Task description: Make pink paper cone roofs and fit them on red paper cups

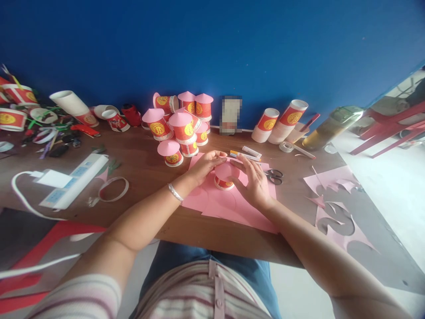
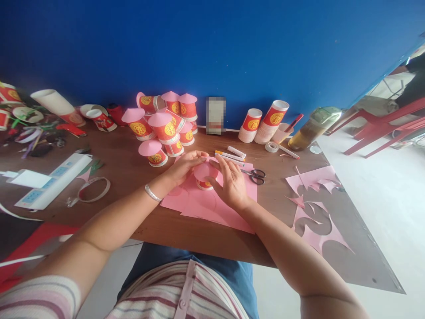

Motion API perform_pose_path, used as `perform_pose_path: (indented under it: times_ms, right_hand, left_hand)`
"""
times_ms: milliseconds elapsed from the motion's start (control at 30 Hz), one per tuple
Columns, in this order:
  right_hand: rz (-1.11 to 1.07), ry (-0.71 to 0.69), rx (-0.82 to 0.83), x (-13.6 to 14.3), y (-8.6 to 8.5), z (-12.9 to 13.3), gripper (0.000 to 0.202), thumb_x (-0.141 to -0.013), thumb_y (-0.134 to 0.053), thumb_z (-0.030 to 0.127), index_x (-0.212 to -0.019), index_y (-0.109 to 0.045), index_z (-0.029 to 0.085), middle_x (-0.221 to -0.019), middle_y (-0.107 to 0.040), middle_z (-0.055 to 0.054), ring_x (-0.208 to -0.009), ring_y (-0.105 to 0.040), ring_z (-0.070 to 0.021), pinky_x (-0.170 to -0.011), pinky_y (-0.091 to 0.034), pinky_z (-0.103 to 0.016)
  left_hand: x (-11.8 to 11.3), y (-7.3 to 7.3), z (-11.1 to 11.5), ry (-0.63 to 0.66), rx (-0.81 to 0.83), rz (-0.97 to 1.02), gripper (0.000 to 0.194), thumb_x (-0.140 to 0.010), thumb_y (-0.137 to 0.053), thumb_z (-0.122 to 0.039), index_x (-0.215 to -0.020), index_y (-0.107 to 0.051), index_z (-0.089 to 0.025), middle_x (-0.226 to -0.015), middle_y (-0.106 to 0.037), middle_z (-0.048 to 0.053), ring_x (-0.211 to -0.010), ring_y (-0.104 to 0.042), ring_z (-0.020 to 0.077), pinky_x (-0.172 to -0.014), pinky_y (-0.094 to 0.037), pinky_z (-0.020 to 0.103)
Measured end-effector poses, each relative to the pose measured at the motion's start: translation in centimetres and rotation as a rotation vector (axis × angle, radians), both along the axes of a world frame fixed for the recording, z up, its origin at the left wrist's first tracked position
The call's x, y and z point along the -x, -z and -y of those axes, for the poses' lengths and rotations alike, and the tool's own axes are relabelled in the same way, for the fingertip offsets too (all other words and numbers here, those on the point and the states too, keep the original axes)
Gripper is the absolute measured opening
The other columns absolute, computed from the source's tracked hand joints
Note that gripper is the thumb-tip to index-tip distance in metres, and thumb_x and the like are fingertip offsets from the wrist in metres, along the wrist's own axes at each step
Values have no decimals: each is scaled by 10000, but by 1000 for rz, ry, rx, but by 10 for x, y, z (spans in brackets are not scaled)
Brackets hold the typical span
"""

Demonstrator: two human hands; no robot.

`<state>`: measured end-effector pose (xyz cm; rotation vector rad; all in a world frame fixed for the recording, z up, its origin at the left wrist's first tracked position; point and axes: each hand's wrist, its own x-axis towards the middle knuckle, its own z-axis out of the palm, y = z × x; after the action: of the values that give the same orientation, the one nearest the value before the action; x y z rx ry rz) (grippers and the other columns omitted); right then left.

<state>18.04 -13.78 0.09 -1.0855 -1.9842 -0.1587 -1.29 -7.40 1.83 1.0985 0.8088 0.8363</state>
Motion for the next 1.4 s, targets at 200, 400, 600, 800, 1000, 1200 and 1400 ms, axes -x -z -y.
perform_pose_path:
  times_ms: [200,400,600,800,1000,1200,1400]
  right_hand:
    - [-9,-5,-29,1,-2,0,636,-989,-634,353,-1541,-365,185,-1167,-786,-120,-1162,-700,-331,-939,-587,-543]
    - [0,-2,-6,0,-2,0,615,-993,-617,363,-1535,-386,187,-1181,-781,-128,-1155,-699,-336,-950,-582,-554]
    - [8,-1,-8,0,-1,0,613,-995,-610,360,-1538,-389,182,-1213,-766,-141,-1167,-689,-338,-951,-584,-551]
    - [11,-9,-22,0,-1,1,654,-992,-613,333,-1571,-336,212,-1214,-769,-115,-1190,-680,-327,-971,-578,-539]
    - [9,-3,-15,0,-3,1,638,-990,-616,357,-1559,-372,207,-1232,-751,-141,-1159,-692,-330,-950,-585,-536]
    - [3,-12,-16,0,-2,0,610,-999,-598,391,-1543,-399,201,-1228,-748,-150,-1175,-686,-332,-970,-576,-541]
    - [6,-2,-5,0,-4,1,579,-999,-599,389,-1517,-433,192,-1238,-740,-163,-1155,-693,-331,-943,-588,-528]
  left_hand:
    - [0,0,-1,7,17,3,473,-744,-850,-423,-1067,-603,-181,-968,-663,19,-843,-625,137,-750,-434,276]
    - [5,-1,-2,-29,3,-72,411,-765,-808,-486,-988,-639,-185,-931,-648,16,-838,-604,147,-750,-438,285]
    - [19,-7,-7,63,23,-112,429,-751,-830,-446,-1050,-658,-191,-951,-669,19,-822,-609,136,-750,-441,277]
    - [25,-7,-13,172,85,-94,543,-685,-906,-398,-1112,-659,-172,-948,-687,36,-791,-628,126,-743,-450,276]
    - [23,-8,-10,201,188,-2,551,-667,-928,-354,-1110,-667,-156,-962,-716,73,-808,-666,157,-756,-499,303]
    - [24,-7,-10,217,200,14,508,-694,-910,-338,-1114,-685,-160,-966,-739,78,-782,-666,147,-745,-524,289]
    - [29,-5,-14,315,170,3,657,-655,-927,-315,-1234,-643,-188,-1066,-732,83,-843,-702,174,-764,-536,305]
